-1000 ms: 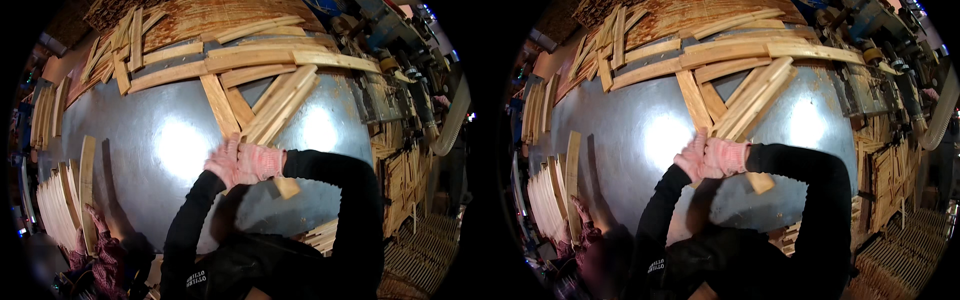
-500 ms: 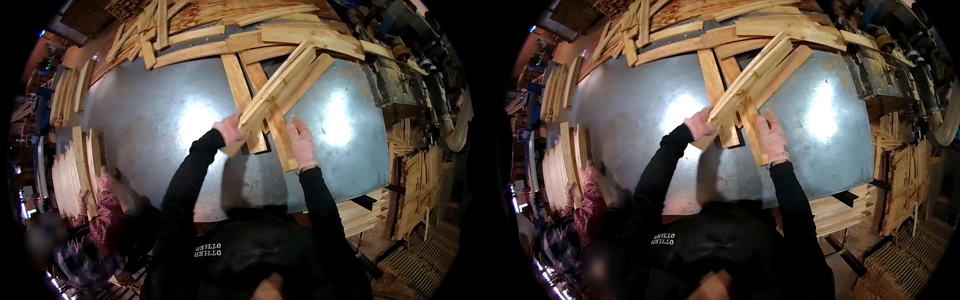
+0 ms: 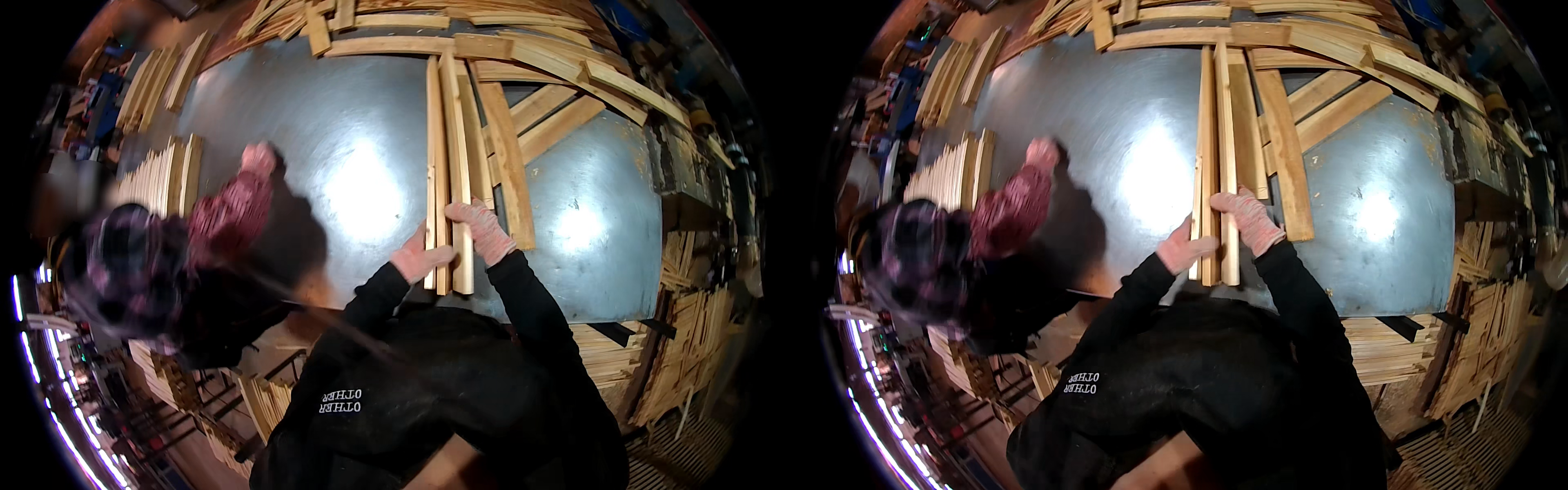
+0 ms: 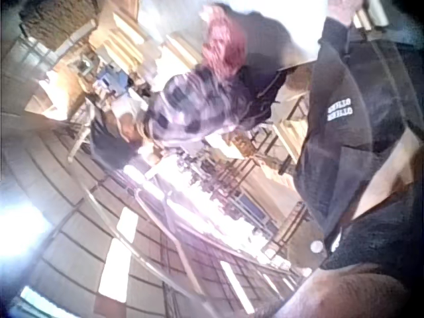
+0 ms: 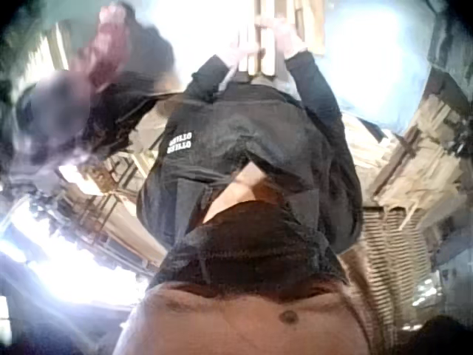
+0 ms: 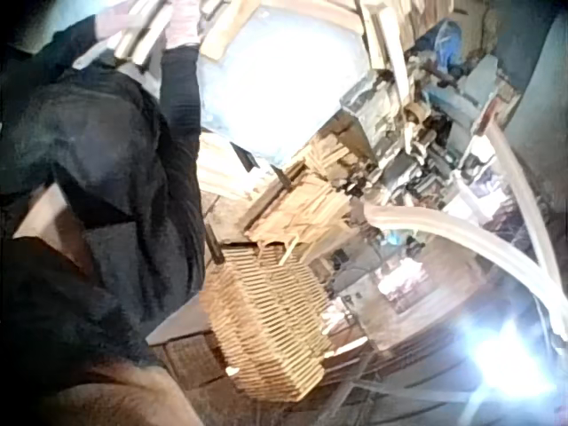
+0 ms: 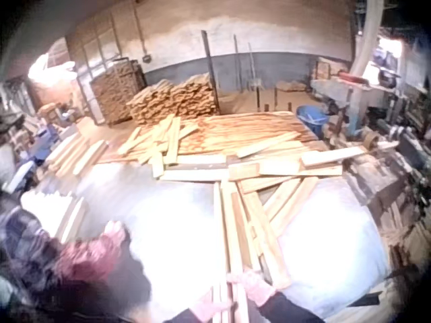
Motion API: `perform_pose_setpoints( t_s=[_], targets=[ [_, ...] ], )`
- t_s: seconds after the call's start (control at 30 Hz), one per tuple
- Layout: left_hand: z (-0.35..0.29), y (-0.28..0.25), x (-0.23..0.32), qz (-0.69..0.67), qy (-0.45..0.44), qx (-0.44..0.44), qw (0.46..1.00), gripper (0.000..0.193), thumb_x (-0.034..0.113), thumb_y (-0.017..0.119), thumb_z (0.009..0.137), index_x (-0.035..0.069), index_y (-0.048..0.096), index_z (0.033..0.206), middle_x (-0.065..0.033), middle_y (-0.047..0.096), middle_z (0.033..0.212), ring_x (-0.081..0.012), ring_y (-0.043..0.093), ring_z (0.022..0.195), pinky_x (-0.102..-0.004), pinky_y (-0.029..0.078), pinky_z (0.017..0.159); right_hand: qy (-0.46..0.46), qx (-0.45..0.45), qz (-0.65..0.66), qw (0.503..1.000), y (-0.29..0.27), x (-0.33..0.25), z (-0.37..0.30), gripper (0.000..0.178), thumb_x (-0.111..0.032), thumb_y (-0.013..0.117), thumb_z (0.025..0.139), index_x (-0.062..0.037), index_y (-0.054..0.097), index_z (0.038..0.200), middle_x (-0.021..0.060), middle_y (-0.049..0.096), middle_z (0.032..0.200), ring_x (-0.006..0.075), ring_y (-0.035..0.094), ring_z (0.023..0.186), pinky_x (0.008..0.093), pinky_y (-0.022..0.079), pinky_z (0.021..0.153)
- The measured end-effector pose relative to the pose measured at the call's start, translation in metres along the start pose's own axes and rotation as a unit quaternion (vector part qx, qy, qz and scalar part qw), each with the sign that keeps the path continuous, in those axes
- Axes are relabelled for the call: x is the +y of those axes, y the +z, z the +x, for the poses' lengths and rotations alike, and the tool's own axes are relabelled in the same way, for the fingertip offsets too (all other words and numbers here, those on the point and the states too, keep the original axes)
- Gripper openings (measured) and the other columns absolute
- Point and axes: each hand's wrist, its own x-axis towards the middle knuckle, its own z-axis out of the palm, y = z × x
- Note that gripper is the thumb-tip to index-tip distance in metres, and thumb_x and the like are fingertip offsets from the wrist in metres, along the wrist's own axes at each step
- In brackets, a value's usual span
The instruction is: The person sorts wooden planks on a metal table, picking them up and arranging them into neat stacks. They handle the wood pieces by hand, organizing them into piles of similar size and shape.
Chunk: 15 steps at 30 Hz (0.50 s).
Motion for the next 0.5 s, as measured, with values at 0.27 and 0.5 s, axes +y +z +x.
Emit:
perform_pose_setpoints(
  t_s=[0.27, 0.5],
  targets=[
    [-0.037, -0.012, -0.003, -0.442, -0.128, -0.006, 0.888, 0.064, 0.015, 0.069, 0.083, 0.002, 0.044, 0.141, -0.0139, 0.062, 0.122, -0.0268, 0.062, 0.111, -0.0409, 0.052, 0.096, 0.021, -0.009, -0.119, 0.993, -0.041, 0.028, 0.008, 0.021, -0.014, 0.063, 0.089, -0.0019, 0.067, 0.105, 0.0069, 0.069, 0.099, 0.0169, 0.064, 0.100, 0.0324, 0.047, 0.096],
    [-0.017, 0.009, -0.034, -0.050, -0.081, 0.138, 0.986, 0.090, 0.056, 0.069, 0.084, -0.003, 0.035, 0.144, -0.0185, 0.058, 0.129, -0.0272, 0.059, 0.114, -0.0344, 0.047, 0.096, 0.038, 0.043, -0.290, 0.955, 0.008, 0.053, 0.007, 0.077, -0.032, 0.075, 0.084, -0.0011, 0.039, 0.144, 0.0129, 0.057, 0.129, 0.0255, 0.057, 0.115, 0.0319, 0.044, 0.099]
  ],
)
